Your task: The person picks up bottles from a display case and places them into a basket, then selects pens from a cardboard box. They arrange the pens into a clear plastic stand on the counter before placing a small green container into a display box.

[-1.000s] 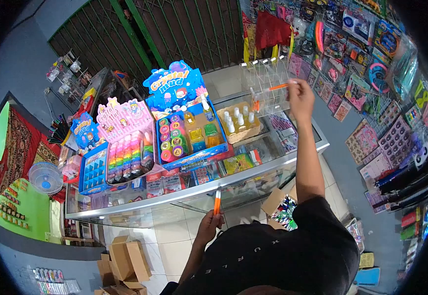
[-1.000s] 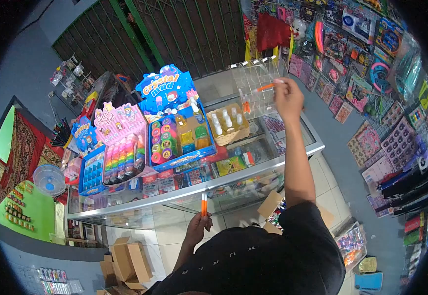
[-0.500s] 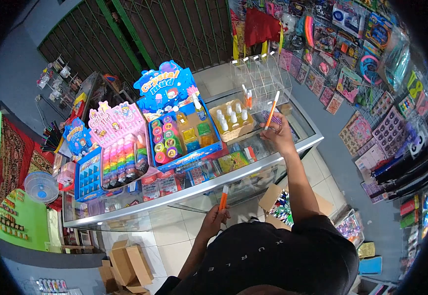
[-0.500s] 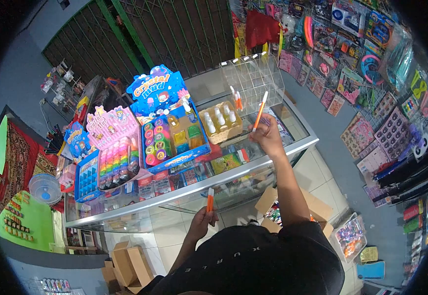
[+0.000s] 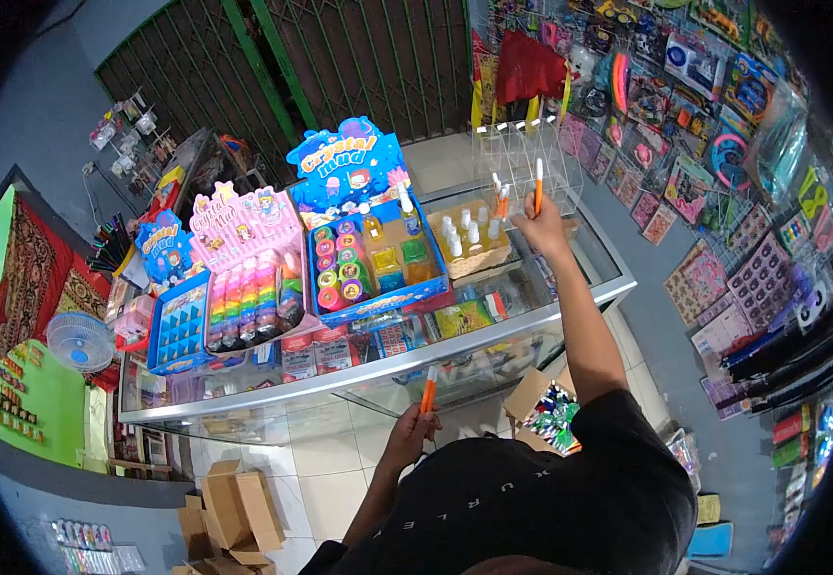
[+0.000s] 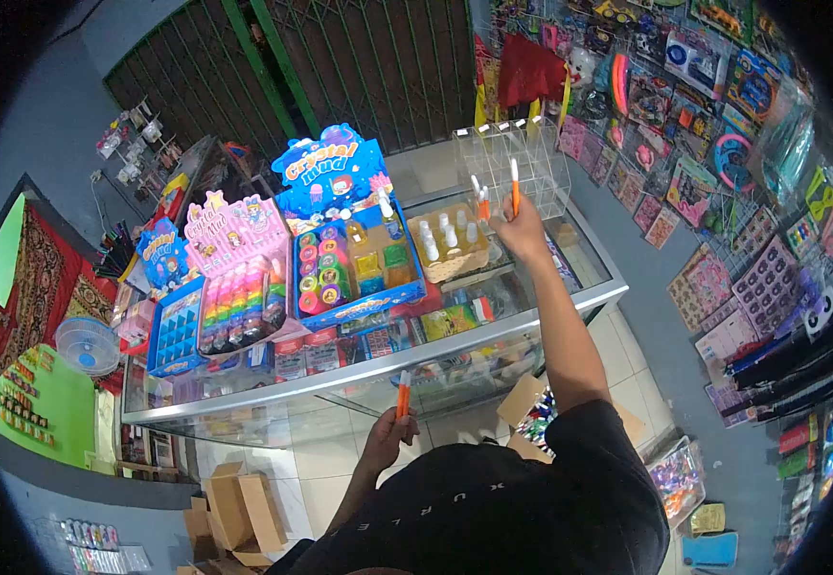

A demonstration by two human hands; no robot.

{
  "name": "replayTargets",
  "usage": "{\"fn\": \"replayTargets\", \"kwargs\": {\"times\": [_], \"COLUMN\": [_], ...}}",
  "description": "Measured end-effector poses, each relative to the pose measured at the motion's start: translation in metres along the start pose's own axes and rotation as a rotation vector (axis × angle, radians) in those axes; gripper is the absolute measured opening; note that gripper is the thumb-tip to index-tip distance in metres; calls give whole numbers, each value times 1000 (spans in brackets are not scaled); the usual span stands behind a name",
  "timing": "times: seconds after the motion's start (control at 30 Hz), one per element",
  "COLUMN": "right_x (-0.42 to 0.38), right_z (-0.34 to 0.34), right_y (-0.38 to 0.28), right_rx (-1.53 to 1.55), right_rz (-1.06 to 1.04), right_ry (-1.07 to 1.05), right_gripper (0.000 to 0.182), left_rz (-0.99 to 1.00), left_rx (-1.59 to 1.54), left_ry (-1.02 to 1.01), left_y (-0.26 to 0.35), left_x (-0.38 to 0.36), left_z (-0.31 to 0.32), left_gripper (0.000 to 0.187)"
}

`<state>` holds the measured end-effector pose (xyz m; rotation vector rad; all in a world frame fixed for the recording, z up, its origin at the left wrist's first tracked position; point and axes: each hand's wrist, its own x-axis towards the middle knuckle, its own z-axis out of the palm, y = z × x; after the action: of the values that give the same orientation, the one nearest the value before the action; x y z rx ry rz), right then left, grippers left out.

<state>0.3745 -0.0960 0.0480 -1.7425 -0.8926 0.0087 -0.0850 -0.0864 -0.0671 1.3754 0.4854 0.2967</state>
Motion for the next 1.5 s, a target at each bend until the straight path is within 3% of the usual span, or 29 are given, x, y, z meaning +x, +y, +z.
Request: {"fn": "replayTargets", "kwargs": {"times": [0.1, 0.2, 0.4, 0.5, 0.6, 0.7, 0.87, 1.07, 1.5], "right_x": [5, 17, 25, 27, 34, 25, 26, 39, 57], "right_z": [9, 22, 25, 13, 0, -22, -44, -36, -6], "right_y": [-45, -41, -33, -35, -23, -55, -43, -23, -54], "right_rx": [-119, -243, -121, -301, -181, -13, 275, 165, -249], "right_rz": [-25, -135, -71, -145, -166, -154, 108, -7, -146], "right_ry": [153, 176, 120, 186, 272, 343, 288, 316, 229], "right_gripper": [33, 37, 28, 26, 27, 29, 34, 36, 34], "left_rz": [-28, -25, -11, 6, 14, 26, 0, -14, -33], "left_rx": [16, 36, 3, -13, -61, -75, -76, -70, -57], "left_ry": [12, 8, 32, 29, 20, 2, -50, -116, -17], "left_y": [1, 4, -2, 0, -5, -6, 3, -3, -8], "left_x": [-4, -8, -16, -20, -20, -19, -12, -5, -21], "left_z": [1, 1, -5, -5, -4, -2, 4, 5, 3], "left_gripper": [30, 30, 30, 27, 24, 23, 22, 23, 26]}}
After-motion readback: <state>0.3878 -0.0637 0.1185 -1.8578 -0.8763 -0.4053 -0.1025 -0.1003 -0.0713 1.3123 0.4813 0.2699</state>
